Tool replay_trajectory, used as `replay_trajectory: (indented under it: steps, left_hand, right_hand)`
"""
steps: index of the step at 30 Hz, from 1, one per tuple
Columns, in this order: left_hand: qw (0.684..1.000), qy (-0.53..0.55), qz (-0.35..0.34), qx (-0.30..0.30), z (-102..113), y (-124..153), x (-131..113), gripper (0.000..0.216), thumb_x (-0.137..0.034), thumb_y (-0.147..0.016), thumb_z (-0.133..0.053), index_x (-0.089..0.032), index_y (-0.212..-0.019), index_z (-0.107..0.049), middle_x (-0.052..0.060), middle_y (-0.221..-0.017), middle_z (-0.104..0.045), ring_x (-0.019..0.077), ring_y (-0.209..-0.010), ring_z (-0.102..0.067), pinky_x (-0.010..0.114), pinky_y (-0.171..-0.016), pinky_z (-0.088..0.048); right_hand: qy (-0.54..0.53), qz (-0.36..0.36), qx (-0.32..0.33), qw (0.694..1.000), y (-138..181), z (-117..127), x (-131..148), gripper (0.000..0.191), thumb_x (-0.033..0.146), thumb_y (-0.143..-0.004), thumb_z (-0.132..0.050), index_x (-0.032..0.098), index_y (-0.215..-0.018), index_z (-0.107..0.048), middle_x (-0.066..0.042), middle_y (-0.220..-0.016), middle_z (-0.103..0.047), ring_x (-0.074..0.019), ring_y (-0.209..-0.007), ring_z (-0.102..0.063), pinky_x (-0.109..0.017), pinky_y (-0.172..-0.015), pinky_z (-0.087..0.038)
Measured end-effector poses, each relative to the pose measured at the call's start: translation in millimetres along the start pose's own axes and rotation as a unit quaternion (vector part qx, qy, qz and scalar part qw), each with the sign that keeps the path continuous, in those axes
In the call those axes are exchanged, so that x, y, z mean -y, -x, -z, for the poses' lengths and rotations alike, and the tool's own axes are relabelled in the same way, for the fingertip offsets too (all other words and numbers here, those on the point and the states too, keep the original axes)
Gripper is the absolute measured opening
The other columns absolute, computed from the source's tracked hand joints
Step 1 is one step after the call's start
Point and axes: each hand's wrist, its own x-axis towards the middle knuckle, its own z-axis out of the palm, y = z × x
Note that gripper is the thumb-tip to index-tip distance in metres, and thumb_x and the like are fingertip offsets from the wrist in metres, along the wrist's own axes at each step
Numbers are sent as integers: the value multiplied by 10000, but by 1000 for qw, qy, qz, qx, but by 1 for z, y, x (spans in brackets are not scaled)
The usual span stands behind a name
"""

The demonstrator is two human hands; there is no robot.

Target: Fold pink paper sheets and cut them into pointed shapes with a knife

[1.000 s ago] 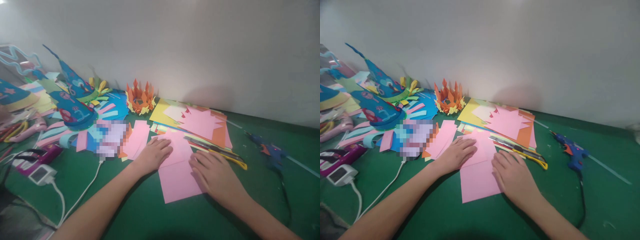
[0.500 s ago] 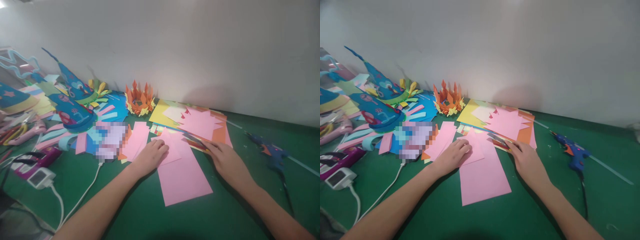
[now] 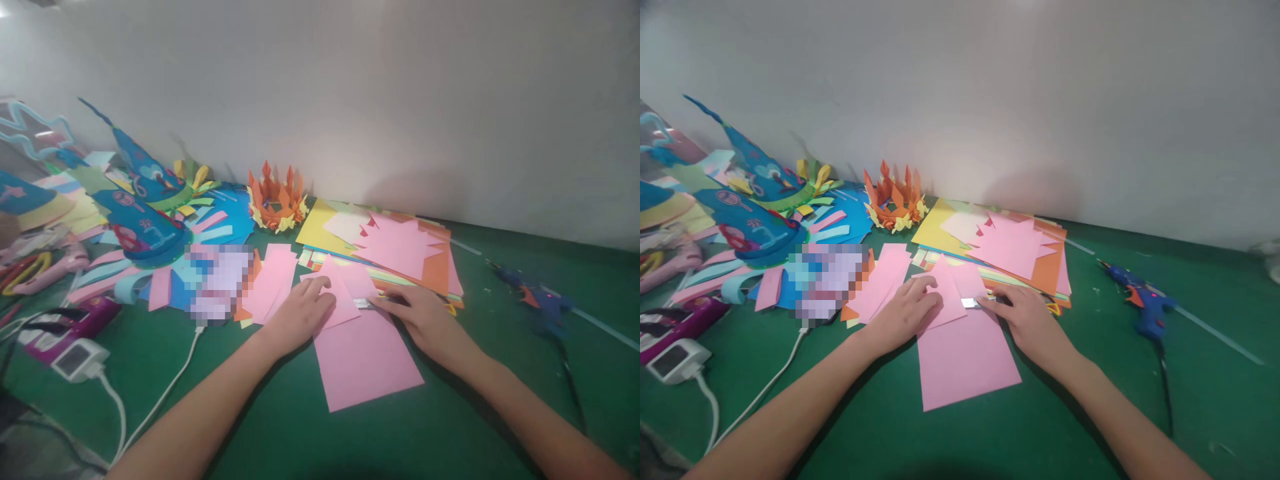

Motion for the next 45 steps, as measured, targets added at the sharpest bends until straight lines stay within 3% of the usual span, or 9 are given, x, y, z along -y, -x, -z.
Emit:
replay_trajectory:
  steps: [4,8,11,13,21,37,45]
  left_hand:
    - [997,56,-25,46,0,-1,2,220,-94,-950,-349,-147,-1013,-552,101,-1085,-566,205,-978,-531,347,-852,-464]
    - [993,107,-22,47,7,0,5,246,-96,-957,-329,-160,-1043,-551,87,-1089,-597,189,-980,-541,347,-878,-455]
    - [986,150,-8,67,16,3,7,202,-251,-959,-432,-184,-1111,-547,85,-1199,-570,208,-1104,-508,361,-945,-433]
    - [983,164,-3,86,21,4,7,296,-360,-920,-516,-198,-1167,-536,90,-1274,-530,233,-1173,-469,378,-972,-421]
    - [982,148,-16,119,20,3,8,376,-372,-931,-489,-256,-1287,-511,72,-1388,-462,248,-1187,-437,401,-996,-388]
    - [981,132,-11,142,18,3,10,413,-405,-943,-446,-272,-1330,-498,63,-1414,-426,266,-1199,-399,412,-1018,-352]
    - [978,145,-2,150,18,2,9,411,-404,-937,-460,-278,-1326,-502,58,-1417,-421,269,-1206,-391,417,-1020,-355]
  right_hand:
    - [-5,7,10,1000,1,0,-1,439,106,-931,-392,369,-1195,-624,-73,-1065,-635,-214,-996,-574,-398,-809,-467]
    - [-16,14,26,999,2,0,-3,448,108,-935,-393,386,-1220,-600,-74,-1076,-624,-212,-1013,-561,-402,-819,-463]
    - [-22,14,36,999,2,0,-4,455,99,-933,-400,386,-1227,-594,-74,-1076,-610,-210,-1008,-553,-406,-827,-460]
    - [-26,12,33,999,2,-1,-4,457,95,-933,-398,383,-1228,-595,-76,-1078,-603,-212,-1008,-548,-411,-826,-460]
    - [-45,18,36,998,4,0,-7,468,86,-930,-398,386,-1236,-588,-77,-1105,-593,-212,-1014,-547,-404,-822,-472]
    - [-71,22,60,995,11,5,-17,475,141,-940,-373,433,-1274,-541,-72,-1098,-603,-219,-992,-559,-390,-794,-476]
    - [-60,24,71,995,7,2,-6,455,139,-942,-390,413,-1265,-557,-73,-1098,-594,-225,-1023,-542,-400,-813,-466]
